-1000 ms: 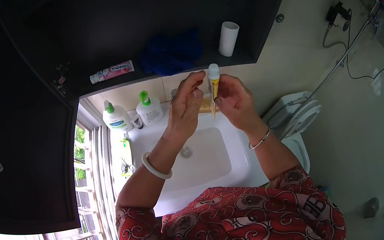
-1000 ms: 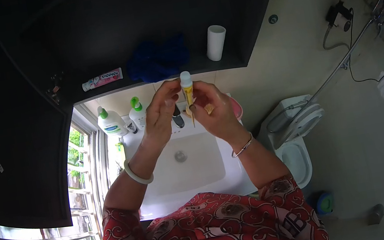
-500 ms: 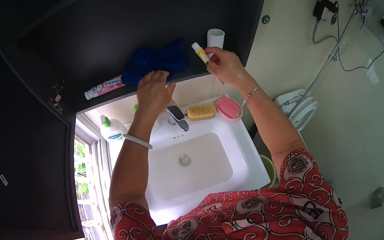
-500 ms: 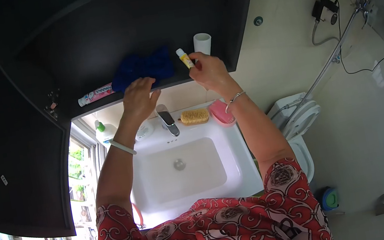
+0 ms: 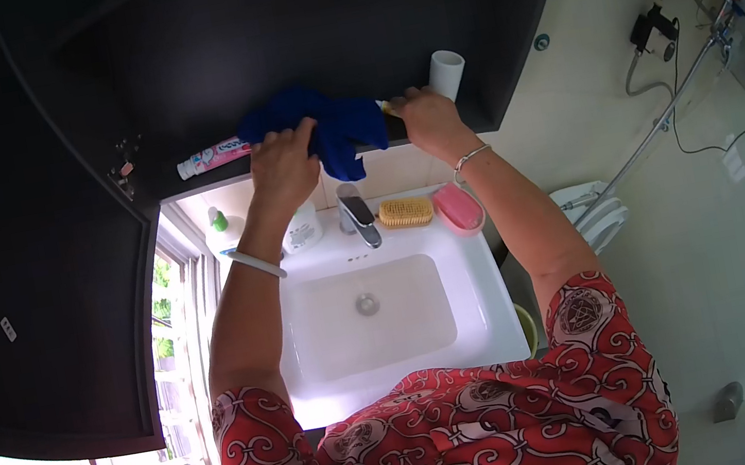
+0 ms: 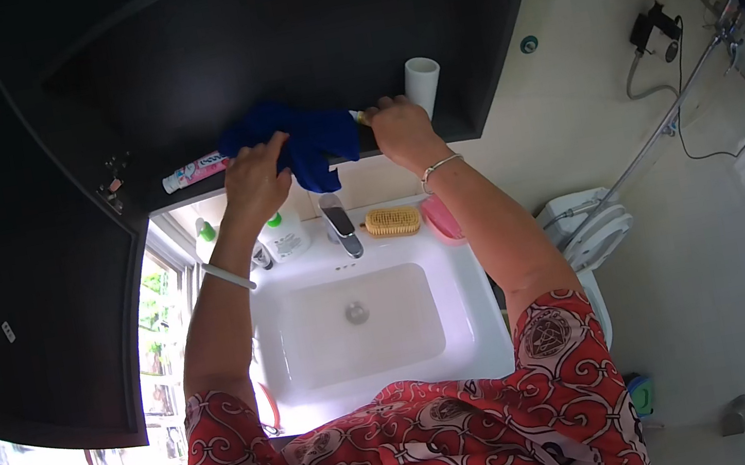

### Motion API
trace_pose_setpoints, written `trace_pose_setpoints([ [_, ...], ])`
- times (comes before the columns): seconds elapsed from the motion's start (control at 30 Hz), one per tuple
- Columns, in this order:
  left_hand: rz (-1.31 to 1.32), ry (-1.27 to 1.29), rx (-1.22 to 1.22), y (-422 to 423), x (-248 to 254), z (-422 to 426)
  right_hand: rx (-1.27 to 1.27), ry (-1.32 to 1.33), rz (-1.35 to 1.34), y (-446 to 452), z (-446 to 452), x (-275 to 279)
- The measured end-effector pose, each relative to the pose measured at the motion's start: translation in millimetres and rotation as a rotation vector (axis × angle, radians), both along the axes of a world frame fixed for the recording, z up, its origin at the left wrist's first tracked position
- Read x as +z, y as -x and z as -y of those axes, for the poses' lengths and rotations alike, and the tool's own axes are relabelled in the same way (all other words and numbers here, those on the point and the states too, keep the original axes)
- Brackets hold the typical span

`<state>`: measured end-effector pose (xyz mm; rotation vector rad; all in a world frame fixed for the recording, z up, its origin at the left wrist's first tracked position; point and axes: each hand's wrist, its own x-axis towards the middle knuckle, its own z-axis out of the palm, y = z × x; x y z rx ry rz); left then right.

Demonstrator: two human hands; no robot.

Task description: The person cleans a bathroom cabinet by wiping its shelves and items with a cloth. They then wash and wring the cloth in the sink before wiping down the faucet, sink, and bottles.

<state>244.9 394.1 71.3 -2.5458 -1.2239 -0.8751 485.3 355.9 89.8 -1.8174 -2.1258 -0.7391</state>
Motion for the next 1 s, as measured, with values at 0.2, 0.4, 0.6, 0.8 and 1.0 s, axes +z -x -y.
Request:
trace_pose_setpoints([
  [0.2, 0.297, 0.222, -0.101, -2, -7, -16, 0.495, -0.103, -0.452, 47, 13, 14],
  [0.4, 0.906, 0.448, -0.328, 16, -2, -13, 0.373, 0.039, -0.202, 89, -25, -5],
  [0.6, 0.130, 0.011, 0.257, 103, 4, -38, 0.342, 0.094, -0.459, 100, -39, -8],
  [0.8, -0.079, 0.123, 0.327, 128, 17, -34, 0.397, 0.209, -0.509, 105, -12, -2],
  [1.0, 0.223, -0.009, 0.275, 142, 17, 13, 0.216, 0.256, -0.466, 104, -48, 6],
])
